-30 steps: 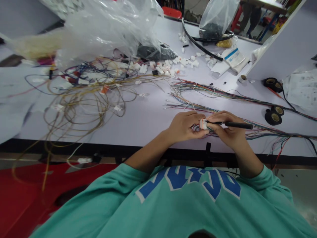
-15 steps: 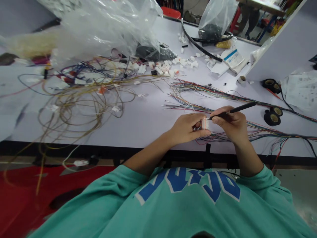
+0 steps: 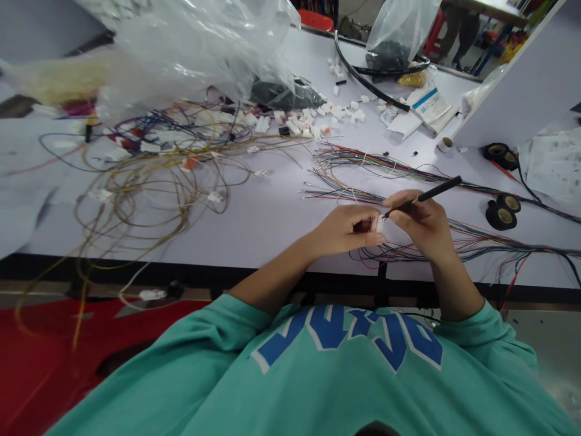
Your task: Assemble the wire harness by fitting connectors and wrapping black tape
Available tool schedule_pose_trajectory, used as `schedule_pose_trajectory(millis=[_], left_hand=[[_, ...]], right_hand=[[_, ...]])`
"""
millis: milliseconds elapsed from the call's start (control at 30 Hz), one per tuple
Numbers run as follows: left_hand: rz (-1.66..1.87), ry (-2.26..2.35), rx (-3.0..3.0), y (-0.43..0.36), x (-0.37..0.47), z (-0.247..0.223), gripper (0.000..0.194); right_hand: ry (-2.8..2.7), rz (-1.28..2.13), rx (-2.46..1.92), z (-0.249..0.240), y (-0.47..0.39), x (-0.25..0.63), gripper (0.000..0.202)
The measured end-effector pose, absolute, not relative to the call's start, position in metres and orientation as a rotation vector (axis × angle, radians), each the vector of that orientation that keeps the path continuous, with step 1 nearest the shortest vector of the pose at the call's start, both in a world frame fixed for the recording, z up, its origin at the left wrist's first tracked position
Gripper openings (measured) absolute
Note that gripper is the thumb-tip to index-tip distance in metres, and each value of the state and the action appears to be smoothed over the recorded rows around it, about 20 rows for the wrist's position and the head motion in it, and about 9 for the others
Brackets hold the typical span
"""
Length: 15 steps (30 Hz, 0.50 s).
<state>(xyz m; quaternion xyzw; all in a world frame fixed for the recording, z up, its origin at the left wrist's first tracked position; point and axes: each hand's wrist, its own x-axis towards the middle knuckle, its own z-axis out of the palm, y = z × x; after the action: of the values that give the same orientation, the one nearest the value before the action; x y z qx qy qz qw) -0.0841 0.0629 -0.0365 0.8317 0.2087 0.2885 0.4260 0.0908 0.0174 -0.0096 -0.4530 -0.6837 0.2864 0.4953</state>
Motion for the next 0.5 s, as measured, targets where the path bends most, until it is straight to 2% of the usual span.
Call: schedule_pose_trajectory(millis=[133, 233, 300, 500], left_hand=[[0.581, 0.396, 1.797, 0.0669, -0.0823, -0.0359, 0.047], [0.515, 0.323, 1.679, 0.0686, -0.0802, -0.0364, 0.052], [0.486, 0.315, 1.647, 0.0692, -0.0793, -0.0372, 0.055], [0.539, 0.35, 1.657, 0.0683, -0.0786, -0.0421, 0.055]], right_hand=[[-1.603, 0.583, -0.949, -0.0103, 0.0196, 0.0916, 0.056], [-1.575, 0.481, -0.972, -0.011, 0.0199, 0.0875, 0.073], [-1.579, 0.423, -1.015, -0.0116, 0.02, 0.0857, 0.078], [-1.65, 0.36, -1.028, -0.0145, 0.0195, 0.0882, 0.07]])
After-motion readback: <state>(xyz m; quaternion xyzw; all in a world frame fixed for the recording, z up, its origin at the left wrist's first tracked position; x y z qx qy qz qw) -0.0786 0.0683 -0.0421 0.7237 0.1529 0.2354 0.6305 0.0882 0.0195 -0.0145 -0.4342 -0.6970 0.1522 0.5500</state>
